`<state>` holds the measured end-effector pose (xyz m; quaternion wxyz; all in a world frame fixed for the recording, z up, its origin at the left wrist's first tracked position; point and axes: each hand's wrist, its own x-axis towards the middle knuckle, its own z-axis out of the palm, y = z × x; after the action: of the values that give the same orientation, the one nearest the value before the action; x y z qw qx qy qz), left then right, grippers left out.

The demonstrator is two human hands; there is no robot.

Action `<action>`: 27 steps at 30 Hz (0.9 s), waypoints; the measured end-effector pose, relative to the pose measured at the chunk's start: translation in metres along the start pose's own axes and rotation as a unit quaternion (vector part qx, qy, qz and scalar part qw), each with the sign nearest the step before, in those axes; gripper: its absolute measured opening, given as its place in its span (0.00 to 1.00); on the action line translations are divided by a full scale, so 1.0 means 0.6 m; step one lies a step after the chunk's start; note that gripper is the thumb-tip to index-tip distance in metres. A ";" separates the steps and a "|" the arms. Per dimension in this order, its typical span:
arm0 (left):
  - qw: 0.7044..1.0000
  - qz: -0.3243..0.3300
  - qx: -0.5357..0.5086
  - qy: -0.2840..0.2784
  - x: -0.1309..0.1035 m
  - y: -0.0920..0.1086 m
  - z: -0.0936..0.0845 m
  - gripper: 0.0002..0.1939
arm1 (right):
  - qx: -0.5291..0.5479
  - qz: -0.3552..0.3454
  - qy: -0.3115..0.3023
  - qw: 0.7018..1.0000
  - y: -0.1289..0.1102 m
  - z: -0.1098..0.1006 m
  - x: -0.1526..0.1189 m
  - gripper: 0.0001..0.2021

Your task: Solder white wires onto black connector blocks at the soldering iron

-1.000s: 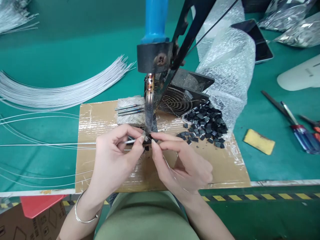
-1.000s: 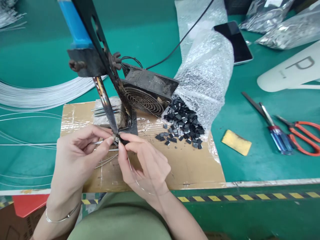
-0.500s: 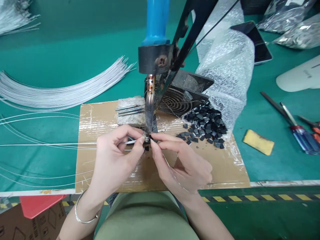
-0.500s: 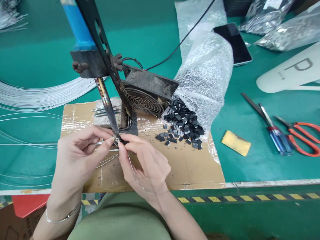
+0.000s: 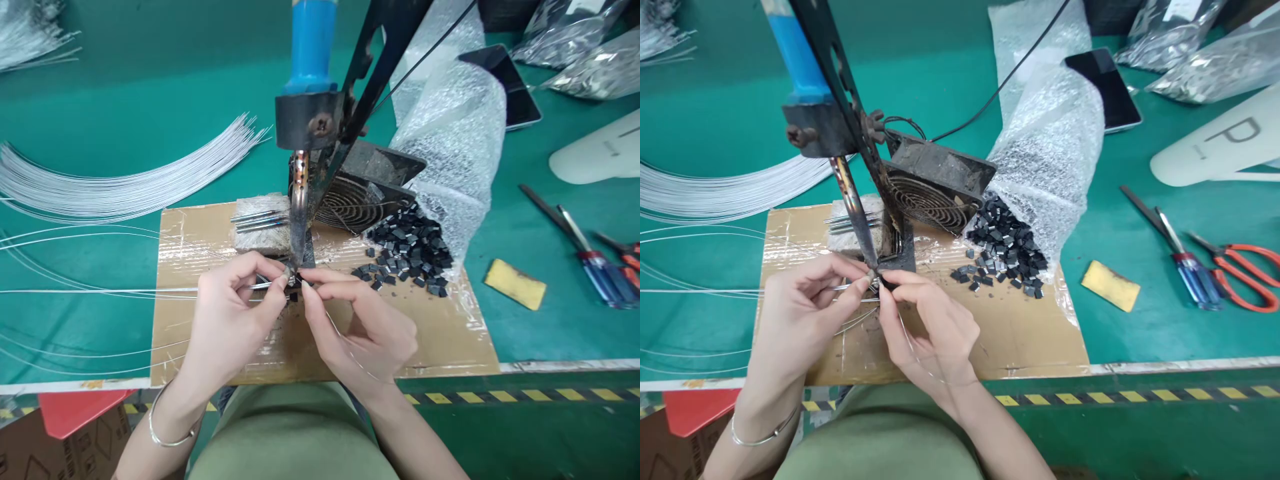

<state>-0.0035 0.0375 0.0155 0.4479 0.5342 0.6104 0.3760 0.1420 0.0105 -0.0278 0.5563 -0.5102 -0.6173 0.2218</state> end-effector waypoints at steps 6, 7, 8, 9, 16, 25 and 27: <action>0.985 0.056 0.163 -0.002 -0.022 -0.031 -0.010 0.04 | 0.030 0.113 0.034 0.993 0.016 -0.012 -0.008 0.03; 0.981 0.078 0.177 -0.006 -0.026 -0.038 -0.011 0.04 | 0.028 0.138 0.047 0.989 0.020 -0.018 -0.009 0.02; 0.976 0.105 0.189 -0.010 -0.030 -0.044 -0.013 0.04 | 0.026 0.154 0.055 0.986 0.025 -0.025 -0.011 0.06; 0.970 0.134 0.201 -0.009 -0.034 -0.050 -0.015 0.04 | 0.026 0.160 0.055 0.985 0.031 -0.032 -0.014 0.10; 0.902 0.237 0.360 0.010 -0.046 -0.083 -0.068 0.17 | 0.129 0.209 -0.001 0.969 0.061 -0.063 -0.049 0.23; 0.820 0.275 0.493 -0.098 -0.017 -0.109 -0.139 0.32 | 0.094 0.199 -0.022 0.975 0.067 -0.055 -0.047 0.23; 0.824 0.280 0.479 -0.116 -0.018 -0.107 -0.144 0.16 | 0.091 0.194 -0.016 0.977 0.067 -0.054 -0.046 0.23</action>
<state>-0.1054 0.0193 -0.0159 0.0788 0.8691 0.4814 0.0813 0.1832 -0.0076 -0.0653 0.5368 -0.5636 -0.4927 0.3891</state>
